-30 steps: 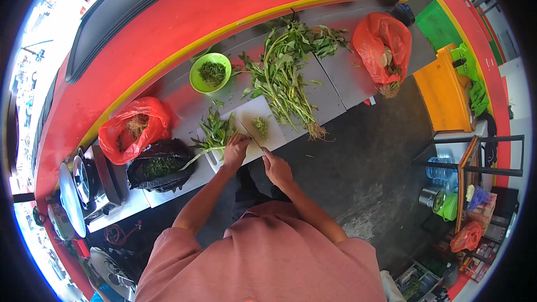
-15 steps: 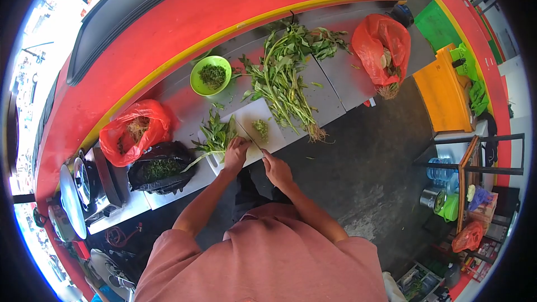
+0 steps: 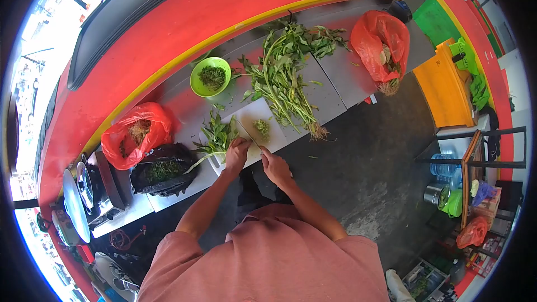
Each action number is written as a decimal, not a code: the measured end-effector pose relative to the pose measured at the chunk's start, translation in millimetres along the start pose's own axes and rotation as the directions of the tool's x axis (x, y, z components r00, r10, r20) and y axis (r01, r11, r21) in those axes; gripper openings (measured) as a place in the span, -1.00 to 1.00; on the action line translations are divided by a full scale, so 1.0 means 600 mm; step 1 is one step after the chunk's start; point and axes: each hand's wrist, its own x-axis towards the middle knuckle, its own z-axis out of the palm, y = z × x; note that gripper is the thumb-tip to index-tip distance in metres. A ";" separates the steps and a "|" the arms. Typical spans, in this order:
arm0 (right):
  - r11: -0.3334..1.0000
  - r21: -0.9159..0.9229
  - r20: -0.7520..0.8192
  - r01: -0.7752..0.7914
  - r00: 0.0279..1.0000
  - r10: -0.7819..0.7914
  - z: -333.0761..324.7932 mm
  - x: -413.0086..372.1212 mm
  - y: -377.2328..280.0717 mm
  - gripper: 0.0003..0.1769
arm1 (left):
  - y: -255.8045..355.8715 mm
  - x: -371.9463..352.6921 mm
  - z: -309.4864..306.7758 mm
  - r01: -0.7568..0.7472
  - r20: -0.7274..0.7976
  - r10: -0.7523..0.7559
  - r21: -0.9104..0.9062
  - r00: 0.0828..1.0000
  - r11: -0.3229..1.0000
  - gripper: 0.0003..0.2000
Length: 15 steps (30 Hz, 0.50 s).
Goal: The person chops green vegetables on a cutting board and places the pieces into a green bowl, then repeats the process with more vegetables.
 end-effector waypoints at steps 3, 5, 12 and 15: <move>1.000 -0.014 -0.015 -0.019 1.000 0.019 -0.011 -0.006 -0.013 -0.59 | -0.007 0.005 0.011 0.028 -0.073 -0.034 -0.079 0.997 0.996 -0.81; 0.998 0.008 0.018 -0.058 0.998 0.058 -0.017 -0.019 -0.010 -0.59 | -0.009 0.002 0.012 0.039 -0.059 -0.043 -0.073 0.997 0.997 -0.82; 1.000 -0.017 -0.040 0.024 0.999 -0.025 0.003 0.000 -0.001 -0.58 | -0.001 -0.001 0.005 -0.027 -0.025 0.028 0.036 0.999 0.999 -0.87; 1.000 -0.003 -0.031 -0.017 0.999 0.017 -0.004 0.002 -0.015 -0.58 | -0.002 0.002 0.010 0.030 -0.058 -0.033 -0.056 0.998 0.998 -0.88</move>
